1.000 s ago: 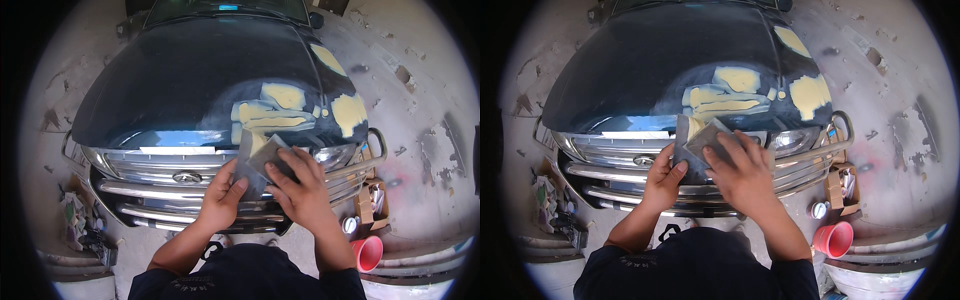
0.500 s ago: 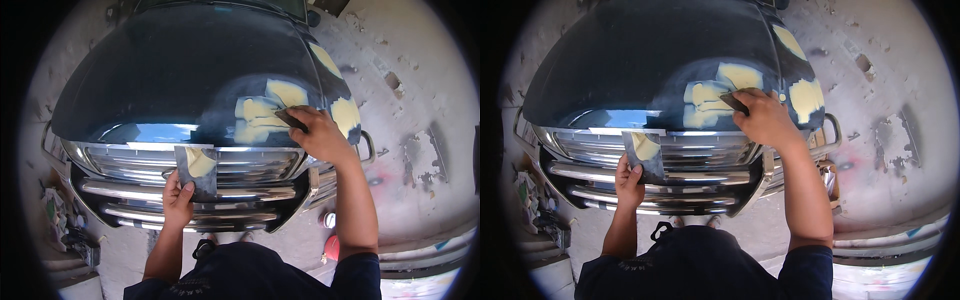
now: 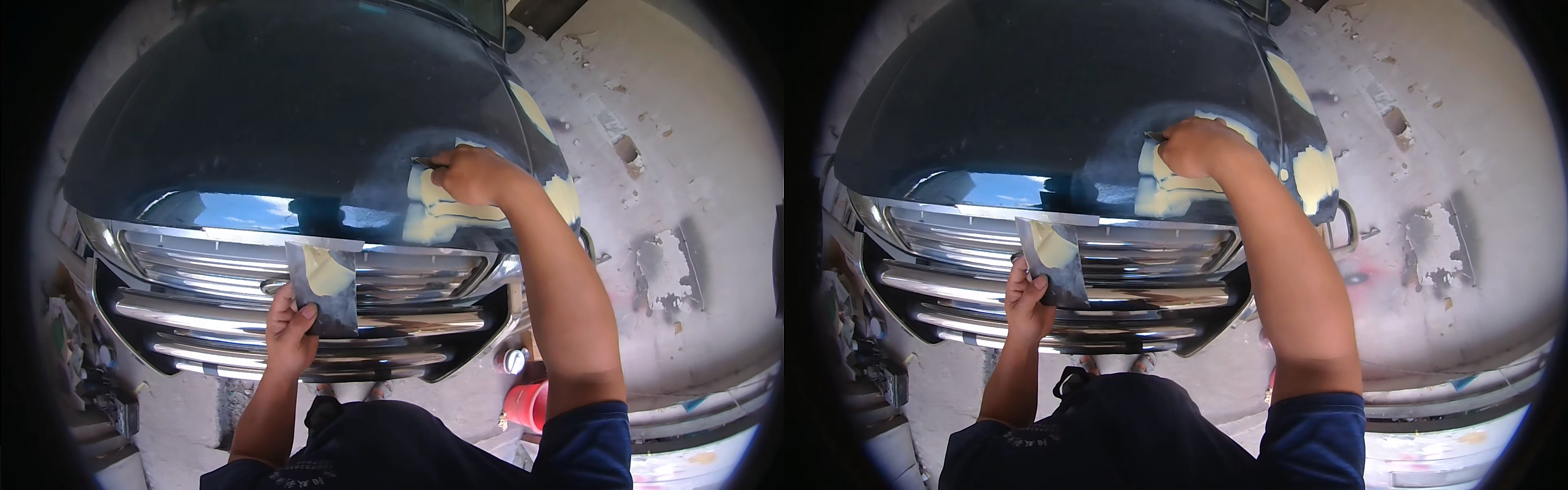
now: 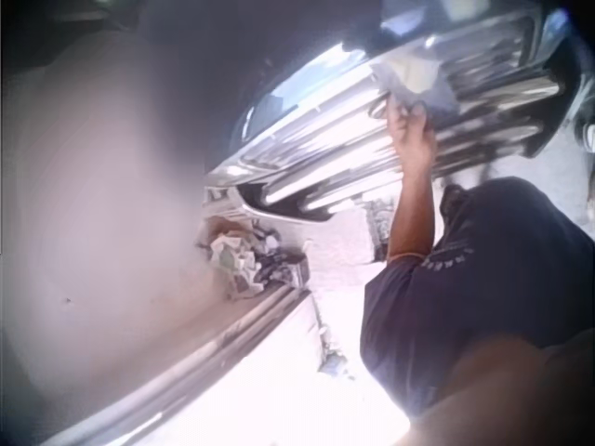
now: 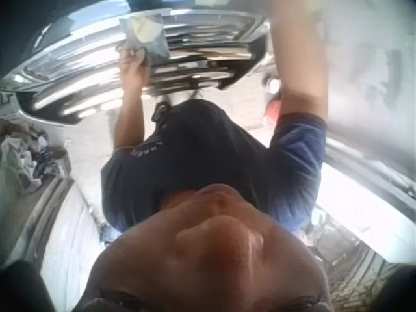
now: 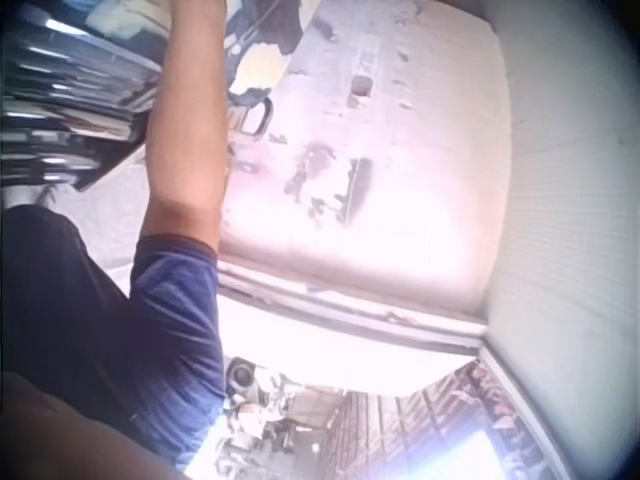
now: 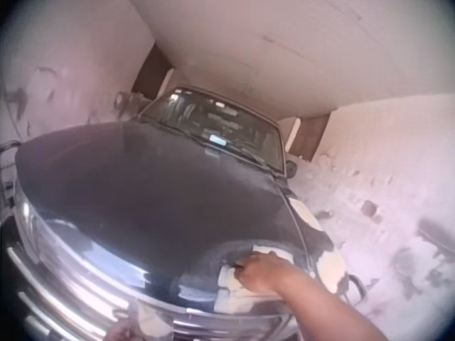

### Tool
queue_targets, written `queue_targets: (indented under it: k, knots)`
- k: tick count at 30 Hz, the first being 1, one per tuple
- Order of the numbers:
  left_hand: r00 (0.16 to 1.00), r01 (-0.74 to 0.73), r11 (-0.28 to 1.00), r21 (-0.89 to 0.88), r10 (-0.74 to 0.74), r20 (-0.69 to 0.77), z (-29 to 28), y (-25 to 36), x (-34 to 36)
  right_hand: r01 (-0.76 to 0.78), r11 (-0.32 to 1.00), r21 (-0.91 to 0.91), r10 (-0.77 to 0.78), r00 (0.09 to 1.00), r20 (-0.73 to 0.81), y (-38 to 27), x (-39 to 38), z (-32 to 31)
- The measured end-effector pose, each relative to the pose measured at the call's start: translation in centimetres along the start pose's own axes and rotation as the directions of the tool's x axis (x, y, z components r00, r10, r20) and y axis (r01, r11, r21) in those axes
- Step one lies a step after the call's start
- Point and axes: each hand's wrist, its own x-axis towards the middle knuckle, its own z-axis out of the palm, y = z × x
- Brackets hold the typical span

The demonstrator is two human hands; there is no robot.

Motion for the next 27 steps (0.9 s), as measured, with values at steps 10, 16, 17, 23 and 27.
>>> queue_targets:
  k: [10,16,17,23,27]
  knots:
    - [0.999,-0.002,1.0,-0.002,0.002,0.05,-1.2,-0.3,0.0,0.007,0.995,0.095,0.023,0.95,-0.31,-3.5,-4.5,5.7]
    - [0.996,0.034,0.998,-0.046,-0.03,0.086,-0.9,0.1,0.1,-0.021,0.997,0.077,0.057,0.865,-0.498,-6.0,-7.8,10.0]
    - [0.993,0.035,0.997,-0.062,-0.028,0.111,-1.0,0.1,0.1,-0.039,0.997,0.069,0.068,0.859,-0.508,-6.4,-8.1,10.6]
    - [0.996,0.038,0.999,-0.031,-0.035,0.086,-1.4,-0.2,0.0,-0.122,0.991,0.06,0.135,0.83,-0.541,-8.2,-9.3,13.6]
    - [0.995,0.064,0.998,-0.027,-0.062,0.077,-1.4,-0.1,-0.2,-0.085,0.994,0.069,0.109,0.843,-0.526,-7.1,-10.4,12.2]
